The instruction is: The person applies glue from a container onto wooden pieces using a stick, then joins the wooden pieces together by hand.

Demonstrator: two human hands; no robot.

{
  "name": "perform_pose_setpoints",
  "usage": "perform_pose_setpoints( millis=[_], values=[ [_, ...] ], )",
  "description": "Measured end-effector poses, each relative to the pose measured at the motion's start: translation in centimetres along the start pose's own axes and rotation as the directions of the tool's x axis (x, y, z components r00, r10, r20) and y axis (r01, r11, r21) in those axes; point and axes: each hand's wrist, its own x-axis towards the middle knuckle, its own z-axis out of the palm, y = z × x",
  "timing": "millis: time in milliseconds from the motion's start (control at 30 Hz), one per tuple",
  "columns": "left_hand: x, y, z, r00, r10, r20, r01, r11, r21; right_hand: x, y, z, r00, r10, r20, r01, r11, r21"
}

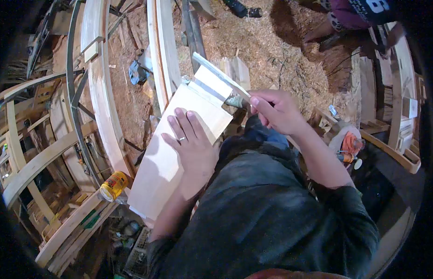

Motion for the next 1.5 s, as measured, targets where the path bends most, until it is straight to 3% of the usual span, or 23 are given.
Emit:
perform_pose_setpoints(
  millis=[33, 133, 233, 333, 433, 533, 633, 667, 800, 1000, 1100, 1233, 1400, 1467, 1500],
  values=[
    [0.2, 0.5, 0.5, 1.000, -0.025, 0.004, 0.024, 0.994, 0.105, -0.5, 0.1, -0.5, 1.000, 0.028, -0.007, -0.028, 1.000, 0.011],
    [0.3, 0.6, 0.5, 0.999, -0.013, -0.035, 0.013, 1.000, 0.008, -1.5, 0.6, -1.6, 0.999, 0.017, 0.037, -0.016, 1.000, -0.012],
    [0.4, 0.5, -0.3, 0.999, -0.042, -0.026, 0.043, 0.998, 0.037, -1.5, 1.1, -1.6, 0.995, -0.099, 0.021, 0.099, 0.995, 0.010],
    [1.5, 0.2, -4.5, 0.981, -0.184, 0.065, 0.194, 0.957, -0.217, 0.4, 2.3, -1.7, 0.975, -0.186, 0.122, 0.197, 0.977, -0.081],
    [2.3, -0.6, -5.9, 0.969, -0.205, 0.137, 0.233, 0.941, -0.244, 2.6, 2.8, 0.1, 0.883, -0.447, 0.146, 0.460, 0.885, -0.073],
    [2.6, -0.5, -6.1, 0.965, -0.221, 0.141, 0.252, 0.931, -0.263, 4.8, 1.0, 1.8, 0.838, -0.526, 0.150, 0.544, 0.826, -0.148],
    [2.7, -0.9, -6.1, 0.972, -0.213, 0.102, 0.235, 0.913, -0.332, 7.0, 2.8, 2.4, 0.844, -0.500, 0.193, 0.531, 0.830, -0.170],
    [2.8, -0.9, -6.0, 0.974, -0.207, 0.092, 0.226, 0.915, -0.334, 7.5, 3.9, 2.8, 0.805, -0.556, 0.209, 0.586, 0.801, -0.127],
    [2.7, -1.0, -5.2, 0.973, -0.217, 0.075, 0.229, 0.916, -0.329, 6.1, 4.8, 1.5, 0.850, -0.475, 0.230, 0.516, 0.839, -0.174],
    [2.8, -0.7, -4.8, 0.981, -0.186, 0.051, 0.193, 0.935, -0.299, 3.9, 5.9, -2.9, 0.797, -0.546, 0.257, 0.598, 0.771, -0.219],
    [2.8, -0.7, -4.4, 0.983, -0.177, 0.047, 0.183, 0.947, -0.263, 1.7, 5.8, -4.4, 0.848, -0.461, 0.261, 0.526, 0.796, -0.300],
    [2.8, -0.3, -4.6, 0.976, -0.206, 0.075, 0.219, 0.942, -0.255, -0.5, 5.4, -6.4, 0.861, -0.447, 0.245, 0.502, 0.827, -0.253],
    [2.6, 0.6, -4.6, 0.959, -0.255, 0.120, 0.271, 0.951, -0.148, 1.0, 6.1, -4.3, 0.881, -0.402, 0.249, 0.466, 0.827, -0.314],
    [3.2, 0.9, -4.5, 0.945, -0.282, 0.163, 0.297, 0.952, -0.076, 0.5, 4.8, -3.6, 0.901, -0.340, 0.269, 0.406, 0.880, -0.249],
    [3.0, 1.0, -4.4, 0.959, -0.257, 0.115, 0.264, 0.963, -0.048, 0.1, 4.1, -3.4, 0.877, -0.420, 0.234, 0.466, 0.862, -0.198]
  ],
)
